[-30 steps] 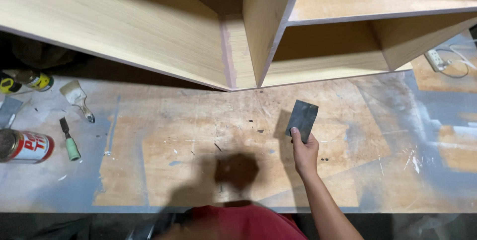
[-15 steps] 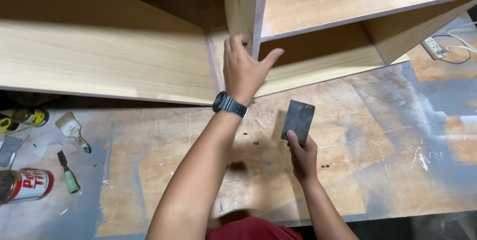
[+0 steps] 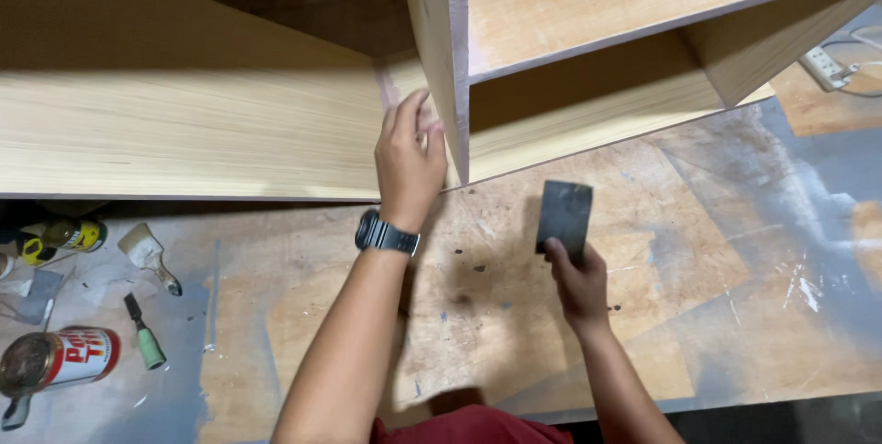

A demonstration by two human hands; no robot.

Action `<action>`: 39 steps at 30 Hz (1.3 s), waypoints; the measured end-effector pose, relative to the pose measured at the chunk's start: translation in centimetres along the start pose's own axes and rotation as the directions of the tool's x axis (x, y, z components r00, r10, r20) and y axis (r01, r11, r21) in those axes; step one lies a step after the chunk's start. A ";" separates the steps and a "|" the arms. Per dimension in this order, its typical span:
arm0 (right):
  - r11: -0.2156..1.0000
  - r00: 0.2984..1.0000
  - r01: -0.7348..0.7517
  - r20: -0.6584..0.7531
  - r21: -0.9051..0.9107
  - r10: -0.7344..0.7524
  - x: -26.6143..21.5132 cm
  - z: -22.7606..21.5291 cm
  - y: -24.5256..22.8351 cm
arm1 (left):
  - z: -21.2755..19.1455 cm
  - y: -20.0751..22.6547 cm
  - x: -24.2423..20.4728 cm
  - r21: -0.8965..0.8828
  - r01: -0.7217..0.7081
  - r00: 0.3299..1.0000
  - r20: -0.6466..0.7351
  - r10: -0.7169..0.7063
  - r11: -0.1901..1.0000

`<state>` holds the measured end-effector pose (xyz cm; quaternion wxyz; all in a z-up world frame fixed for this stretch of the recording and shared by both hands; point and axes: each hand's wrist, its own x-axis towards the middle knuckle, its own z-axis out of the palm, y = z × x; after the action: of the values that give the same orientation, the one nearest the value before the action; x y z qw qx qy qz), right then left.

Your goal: The person sands the edges and inner surfaces of a wooden shelf unit using a piece of sandpaper held in their hand.

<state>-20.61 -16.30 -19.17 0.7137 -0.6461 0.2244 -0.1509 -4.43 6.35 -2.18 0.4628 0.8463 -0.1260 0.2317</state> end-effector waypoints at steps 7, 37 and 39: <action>0.880 0.960 -0.201 0.263 0.431 0.091 0.1 1.6 -7.1 | -1.3 1.7 -10.1 -0.104 0.499 0.847 0.269 -0.459 0.860; 0.892 0.845 -0.162 0.527 0.422 -0.096 0.2 3.1 -3.8 | -1.3 3.4 -11.8 -0.268 -0.211 0.975 0.008 0.221 0.940; 0.906 0.850 -0.151 0.520 0.395 -0.086 0.2 3.5 -4.1 | -1.4 3.8 -11.6 -0.272 -0.188 0.980 0.019 0.200 0.944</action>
<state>-18.33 -13.94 -14.89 0.8725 -0.4887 -0.0063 -0.0008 -16.43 5.44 -4.67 0.5451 0.7644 -0.2496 0.2370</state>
